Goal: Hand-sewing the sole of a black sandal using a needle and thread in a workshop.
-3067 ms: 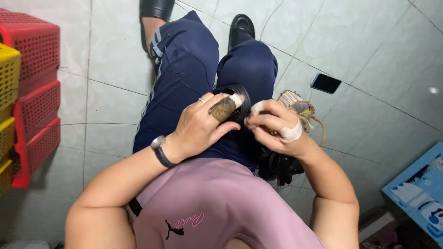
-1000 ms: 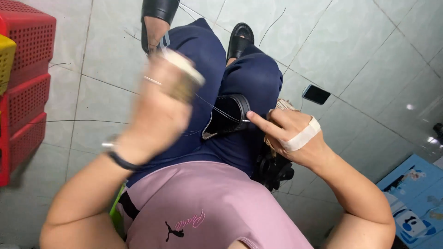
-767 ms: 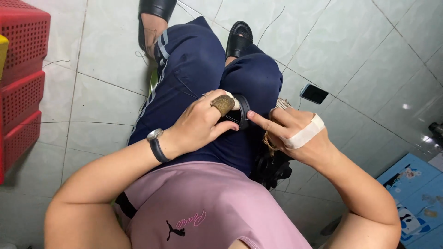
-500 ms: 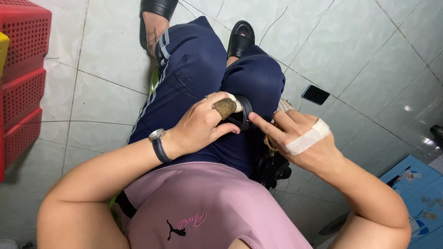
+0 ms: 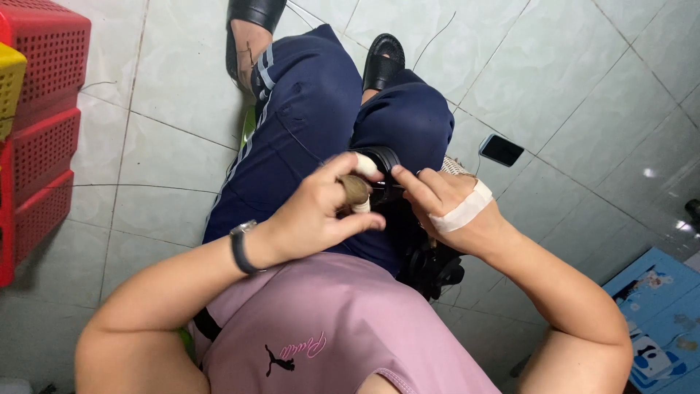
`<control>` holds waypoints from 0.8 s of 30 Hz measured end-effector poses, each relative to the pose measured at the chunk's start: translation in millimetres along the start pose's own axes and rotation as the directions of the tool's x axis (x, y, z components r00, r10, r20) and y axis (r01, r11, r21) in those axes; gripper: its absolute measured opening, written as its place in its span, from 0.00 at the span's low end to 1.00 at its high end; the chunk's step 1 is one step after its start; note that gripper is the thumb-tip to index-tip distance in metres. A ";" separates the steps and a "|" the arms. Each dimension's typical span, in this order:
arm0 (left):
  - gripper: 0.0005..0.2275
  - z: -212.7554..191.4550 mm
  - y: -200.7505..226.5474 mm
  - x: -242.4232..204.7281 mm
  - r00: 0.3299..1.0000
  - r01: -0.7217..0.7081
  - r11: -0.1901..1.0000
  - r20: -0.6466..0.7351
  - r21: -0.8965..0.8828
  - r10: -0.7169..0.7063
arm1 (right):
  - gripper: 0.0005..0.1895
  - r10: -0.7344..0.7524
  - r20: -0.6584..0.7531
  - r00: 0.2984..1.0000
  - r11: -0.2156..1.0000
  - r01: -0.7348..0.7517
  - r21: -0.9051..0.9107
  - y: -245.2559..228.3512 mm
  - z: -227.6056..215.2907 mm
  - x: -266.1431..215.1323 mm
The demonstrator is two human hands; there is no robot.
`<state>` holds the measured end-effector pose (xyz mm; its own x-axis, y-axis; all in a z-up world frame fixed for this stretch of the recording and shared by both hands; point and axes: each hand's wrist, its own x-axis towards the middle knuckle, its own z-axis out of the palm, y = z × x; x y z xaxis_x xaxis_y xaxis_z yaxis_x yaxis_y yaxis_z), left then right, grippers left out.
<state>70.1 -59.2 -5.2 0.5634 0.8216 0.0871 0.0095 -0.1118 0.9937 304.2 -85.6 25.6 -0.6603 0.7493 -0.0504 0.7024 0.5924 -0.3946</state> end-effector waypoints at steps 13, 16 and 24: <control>0.17 15.7 -10.7 1.0 0.826 0.551 0.678 0.208 -0.487 -0.523 | 0.22 0.070 0.118 0.990 0.998 -0.069 -0.012 -0.1 -25.1 -15.1; 0.05 9.0 3.6 15.0 0.971 0.226 0.973 0.095 -0.050 -0.220 | 0.54 0.239 0.577 0.781 0.965 -0.258 -0.050 9.5 -62.3 -20.2; 0.15 6.9 -21.7 -7.5 0.991 -0.130 0.857 0.091 0.499 0.098 | 0.06 0.294 -0.073 0.953 0.750 -0.183 0.636 -5.9 9.1 0.5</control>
<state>71.4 -66.8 -27.9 0.6346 0.7524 0.1768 0.3473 -0.4820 0.8044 297.3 -91.4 19.6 -0.4038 0.9096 -0.0972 0.4782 0.1193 -0.8701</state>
